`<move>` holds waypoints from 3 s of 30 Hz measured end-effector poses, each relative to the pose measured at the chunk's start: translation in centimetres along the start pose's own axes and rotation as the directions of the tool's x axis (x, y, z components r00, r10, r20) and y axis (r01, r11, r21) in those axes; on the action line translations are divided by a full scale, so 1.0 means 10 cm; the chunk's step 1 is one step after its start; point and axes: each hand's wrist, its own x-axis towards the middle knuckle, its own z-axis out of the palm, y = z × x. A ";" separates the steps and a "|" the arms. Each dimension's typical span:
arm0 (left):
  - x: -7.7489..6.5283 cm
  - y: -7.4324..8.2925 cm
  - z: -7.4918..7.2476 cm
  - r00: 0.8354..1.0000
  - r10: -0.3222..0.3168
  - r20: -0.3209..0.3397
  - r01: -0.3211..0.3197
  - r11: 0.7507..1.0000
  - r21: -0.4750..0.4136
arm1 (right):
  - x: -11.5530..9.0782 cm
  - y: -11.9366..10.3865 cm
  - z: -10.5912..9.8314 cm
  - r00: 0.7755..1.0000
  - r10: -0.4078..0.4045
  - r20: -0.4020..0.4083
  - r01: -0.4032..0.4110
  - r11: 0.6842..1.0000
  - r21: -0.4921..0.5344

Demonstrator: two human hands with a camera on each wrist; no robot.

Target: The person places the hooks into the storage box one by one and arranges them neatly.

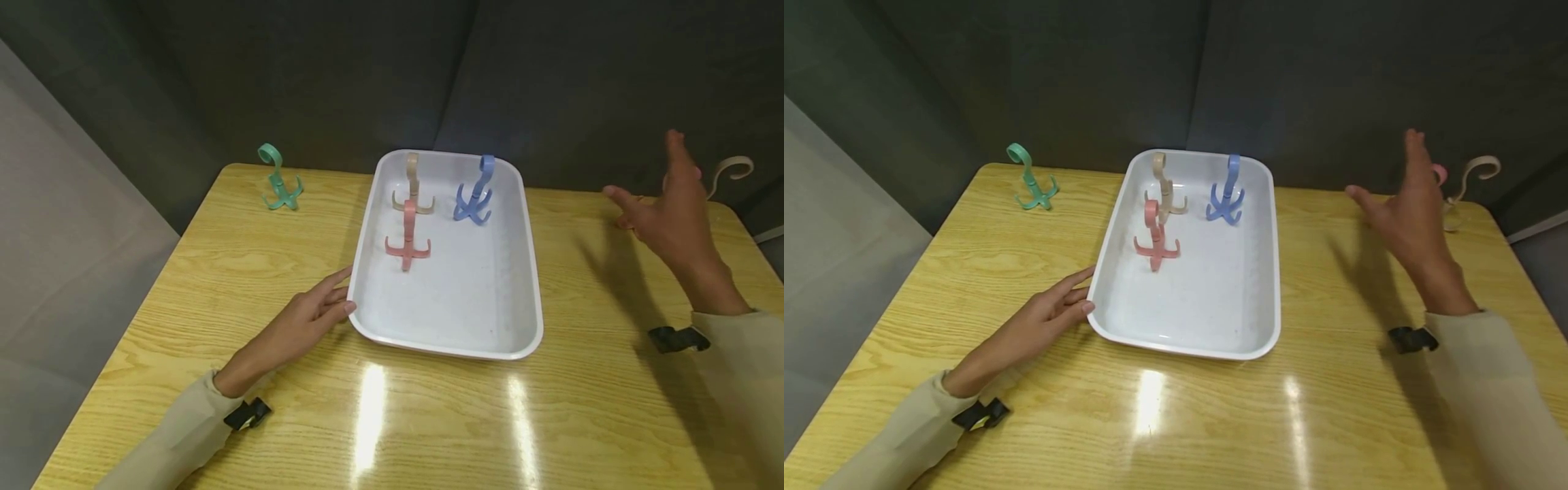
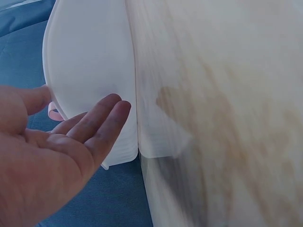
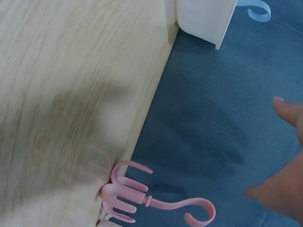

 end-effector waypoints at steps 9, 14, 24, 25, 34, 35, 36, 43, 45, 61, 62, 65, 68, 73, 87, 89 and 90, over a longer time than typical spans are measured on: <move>0.00 0.00 0.00 1.000 -0.003 0.004 0.003 1.000 -0.010 | -0.02 0.11 0.01 0.996 0.011 -0.092 -0.010 1.000 0.016; 0.00 0.01 0.00 1.000 0.000 0.006 0.000 1.000 -0.016 | -0.01 0.17 0.01 0.992 0.051 -0.118 -0.049 0.999 0.015; 0.00 0.01 0.01 1.000 0.009 0.007 -0.009 1.000 -0.027 | 0.05 0.31 0.01 0.980 0.106 -0.166 -0.123 0.988 -0.096; 0.00 0.01 0.01 1.000 0.012 0.006 -0.012 1.000 -0.025 | 0.06 0.32 0.01 0.979 0.114 -0.167 -0.131 0.987 -0.095; 0.01 0.01 0.01 1.000 0.017 0.010 -0.016 1.000 -0.018 | 0.15 0.44 0.02 0.971 0.126 -0.203 -0.149 0.984 -0.102; 0.01 0.01 0.01 1.000 0.014 0.009 -0.014 1.000 -0.017 | 0.16 0.45 0.01 0.971 0.132 -0.201 -0.155 0.983 -0.103; 0.01 0.01 0.00 1.000 0.013 0.008 -0.013 1.000 -0.015 | 0.16 0.45 0.01 0.970 0.141 -0.196 -0.164 0.981 -0.104; 0.01 0.01 0.01 1.000 0.010 0.006 -0.009 1.000 -0.024 | 0.21 0.47 0.01 0.970 0.177 -0.164 -0.198 0.973 -0.117; 0.01 0.01 0.01 1.000 0.010 0.006 -0.010 1.000 -0.027 | 0.22 0.46 0.01 0.967 0.197 -0.162 -0.218 0.969 -0.120; 0.01 0.01 0.00 1.000 0.003 0.008 -0.002 1.000 -0.016 | 0.29 0.62 0.04 0.940 0.231 -0.251 -0.274 0.949 -0.153; 0.01 0.01 0.00 1.000 0.002 0.007 -0.002 1.000 -0.015 | 0.29 0.63 0.05 0.935 0.239 -0.263 -0.284 0.947 -0.149; 0.01 0.00 0.00 1.000 0.004 0.005 -0.004 1.000 -0.014 | 0.30 0.66 0.08 0.921 0.255 -0.293 -0.307 0.941 -0.145; 0.01 0.00 0.00 1.000 0.005 0.003 -0.005 1.000 -0.015 | 0.31 0.70 0.10 0.910 0.245 -0.334 -0.308 0.939 -0.152; 0.01 0.00 0.01 1.000 0.003 0.005 -0.003 1.000 -0.017 | 0.36 0.74 0.10 0.893 0.235 -0.383 -0.316 0.934 -0.165; 0.02 -0.01 0.01 1.000 0.018 0.004 -0.018 1.000 -0.016 | 0.42 0.76 0.11 0.862 0.278 -0.423 -0.383 0.905 -0.186; 0.01 -0.01 0.01 1.000 0.016 0.004 -0.016 1.000 -0.012 | 0.42 0.76 0.10 0.863 0.278 -0.422 -0.383 0.905 -0.185; 0.01 -0.01 0.01 1.000 0.016 0.004 -0.016 1.000 -0.013 | 0.42 0.76 0.10 0.864 0.283 -0.417 -0.385 0.904 -0.185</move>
